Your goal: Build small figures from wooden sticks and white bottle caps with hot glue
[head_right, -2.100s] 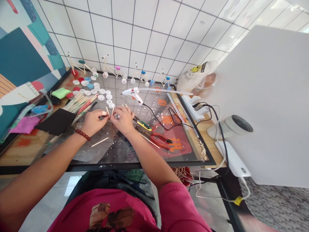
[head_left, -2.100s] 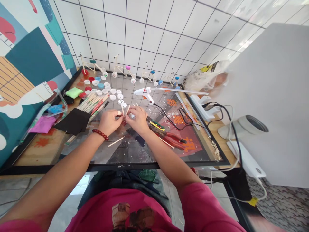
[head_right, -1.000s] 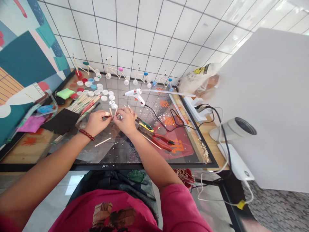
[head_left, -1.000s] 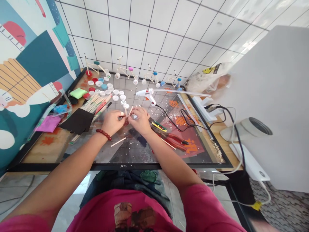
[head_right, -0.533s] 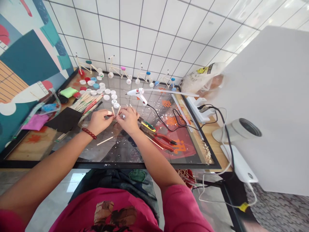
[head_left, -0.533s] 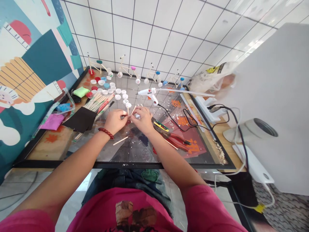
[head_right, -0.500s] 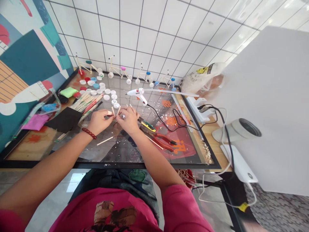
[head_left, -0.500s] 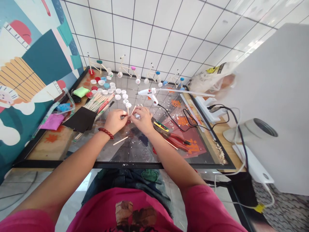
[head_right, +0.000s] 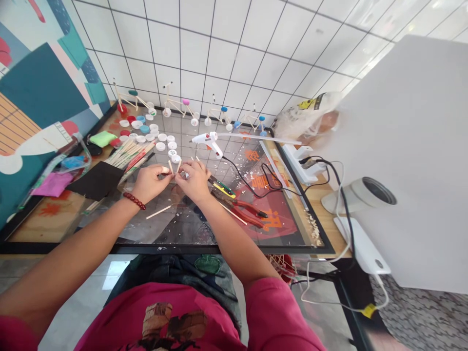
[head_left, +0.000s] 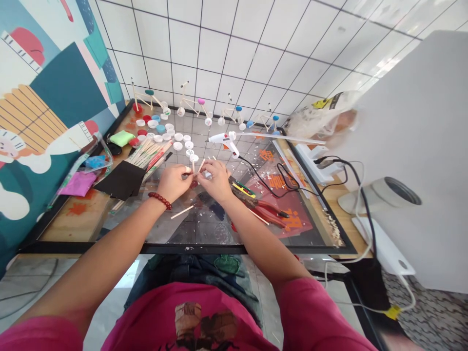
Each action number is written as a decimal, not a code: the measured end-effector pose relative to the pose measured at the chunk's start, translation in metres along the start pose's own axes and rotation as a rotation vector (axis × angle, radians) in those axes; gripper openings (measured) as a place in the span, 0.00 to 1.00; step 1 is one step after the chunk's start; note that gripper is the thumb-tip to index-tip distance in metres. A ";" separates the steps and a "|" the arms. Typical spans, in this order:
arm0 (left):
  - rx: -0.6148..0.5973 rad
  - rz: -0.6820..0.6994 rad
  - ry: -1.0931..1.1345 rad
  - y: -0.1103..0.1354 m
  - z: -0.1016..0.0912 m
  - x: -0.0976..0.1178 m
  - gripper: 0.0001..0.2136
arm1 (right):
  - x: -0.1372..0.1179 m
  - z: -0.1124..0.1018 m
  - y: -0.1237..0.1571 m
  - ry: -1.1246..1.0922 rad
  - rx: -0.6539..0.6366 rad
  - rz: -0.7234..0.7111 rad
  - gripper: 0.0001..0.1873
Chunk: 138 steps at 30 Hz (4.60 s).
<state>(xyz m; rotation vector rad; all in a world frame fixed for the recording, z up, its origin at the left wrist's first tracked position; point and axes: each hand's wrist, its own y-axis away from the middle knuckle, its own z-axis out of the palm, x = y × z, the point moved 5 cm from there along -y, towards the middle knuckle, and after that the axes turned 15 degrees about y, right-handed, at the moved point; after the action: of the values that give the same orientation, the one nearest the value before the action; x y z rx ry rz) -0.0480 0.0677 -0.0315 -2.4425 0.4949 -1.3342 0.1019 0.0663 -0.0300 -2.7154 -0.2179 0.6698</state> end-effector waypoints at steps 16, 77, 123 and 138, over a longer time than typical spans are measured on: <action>0.007 -0.022 0.013 0.001 -0.001 0.000 0.06 | 0.001 0.002 0.003 0.039 0.015 -0.032 0.01; 0.052 0.004 0.130 -0.001 -0.005 0.006 0.09 | 0.001 0.003 0.001 0.026 0.034 -0.073 0.05; 0.078 0.077 0.146 -0.001 -0.005 0.004 0.09 | 0.002 0.001 0.003 0.002 0.039 -0.030 0.02; 0.066 0.076 0.138 0.000 -0.005 0.004 0.10 | 0.002 0.001 0.003 -0.011 0.037 -0.013 0.02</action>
<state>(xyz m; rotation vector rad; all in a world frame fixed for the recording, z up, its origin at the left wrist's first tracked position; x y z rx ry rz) -0.0497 0.0649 -0.0261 -2.2666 0.5632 -1.4695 0.1038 0.0646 -0.0324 -2.6729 -0.2237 0.6790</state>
